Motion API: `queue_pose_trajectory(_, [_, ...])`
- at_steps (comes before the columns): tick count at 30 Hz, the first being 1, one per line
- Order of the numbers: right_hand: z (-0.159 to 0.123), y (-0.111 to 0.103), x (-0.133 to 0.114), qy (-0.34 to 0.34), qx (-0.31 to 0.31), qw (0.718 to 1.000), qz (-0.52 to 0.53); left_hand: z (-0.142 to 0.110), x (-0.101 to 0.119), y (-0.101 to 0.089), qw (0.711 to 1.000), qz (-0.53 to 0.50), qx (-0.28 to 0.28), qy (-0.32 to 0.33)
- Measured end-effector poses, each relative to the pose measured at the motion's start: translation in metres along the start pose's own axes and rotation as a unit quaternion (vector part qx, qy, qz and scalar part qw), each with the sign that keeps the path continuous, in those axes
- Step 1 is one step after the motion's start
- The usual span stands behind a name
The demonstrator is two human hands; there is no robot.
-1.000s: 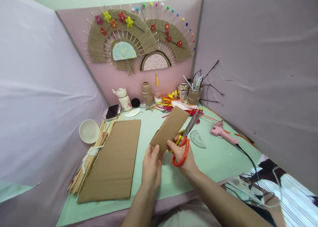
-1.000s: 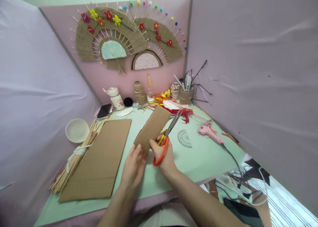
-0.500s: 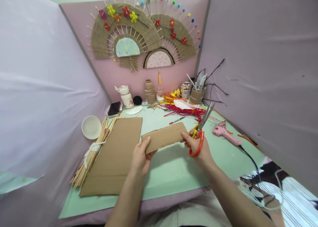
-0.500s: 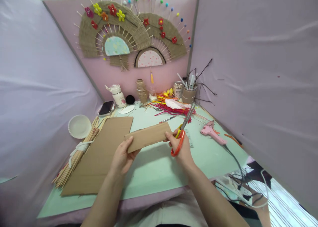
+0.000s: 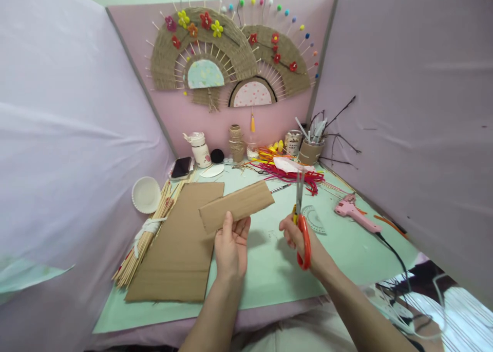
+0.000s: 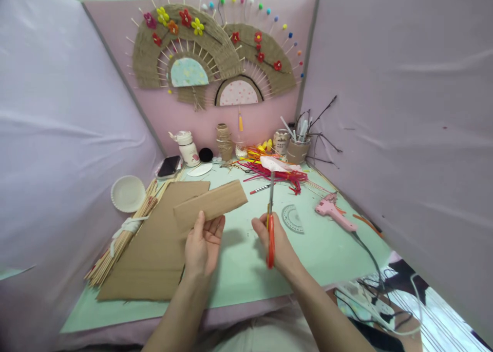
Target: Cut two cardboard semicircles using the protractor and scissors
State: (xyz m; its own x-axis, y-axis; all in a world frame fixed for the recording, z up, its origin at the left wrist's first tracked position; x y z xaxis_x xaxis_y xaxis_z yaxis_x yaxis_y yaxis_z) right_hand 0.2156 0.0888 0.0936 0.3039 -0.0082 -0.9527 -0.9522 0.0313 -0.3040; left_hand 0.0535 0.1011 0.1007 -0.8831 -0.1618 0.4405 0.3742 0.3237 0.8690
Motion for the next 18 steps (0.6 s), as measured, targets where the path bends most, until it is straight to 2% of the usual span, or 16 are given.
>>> queue_pose_trajectory(4, [-0.031, 0.004, -0.004, -0.027, -0.166, 0.984, -0.056, -0.007, 0.011, 0.012, 0.999, -0.017, -0.011, 0.05])
queue_pose_trajectory(7, [-0.052, 0.011, -0.01, -0.046, -0.24, 0.968, -0.057, -0.015, 0.011, 0.017, 0.998, -0.015, -0.016, 0.059])
queue_pose_trajectory(10, [-0.06, 0.017, -0.013, -0.058, -0.253, 0.963, -0.065, -0.022, 0.006, 0.019, 0.998, -0.014, -0.013, 0.052])
queue_pose_trajectory(18, [-0.05, 0.02, -0.015, -0.063, -0.227, 0.969, -0.079, -0.031, -0.01, 0.015, 0.999, -0.003, -0.012, 0.03])
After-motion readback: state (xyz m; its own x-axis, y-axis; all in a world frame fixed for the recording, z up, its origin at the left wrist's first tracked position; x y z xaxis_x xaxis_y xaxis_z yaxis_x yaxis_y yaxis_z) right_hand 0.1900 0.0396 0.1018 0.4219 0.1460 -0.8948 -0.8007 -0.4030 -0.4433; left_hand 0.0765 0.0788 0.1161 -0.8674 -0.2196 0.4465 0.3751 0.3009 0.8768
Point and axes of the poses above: each hand's wrist, its own z-axis towards the middle knuckle, its own y-axis out of the palm, x = y × z, the point moved 2 cm from there along z, towards the middle knuckle, and after that the axes turned 12 degrees about -z, right-handed, at the moved point
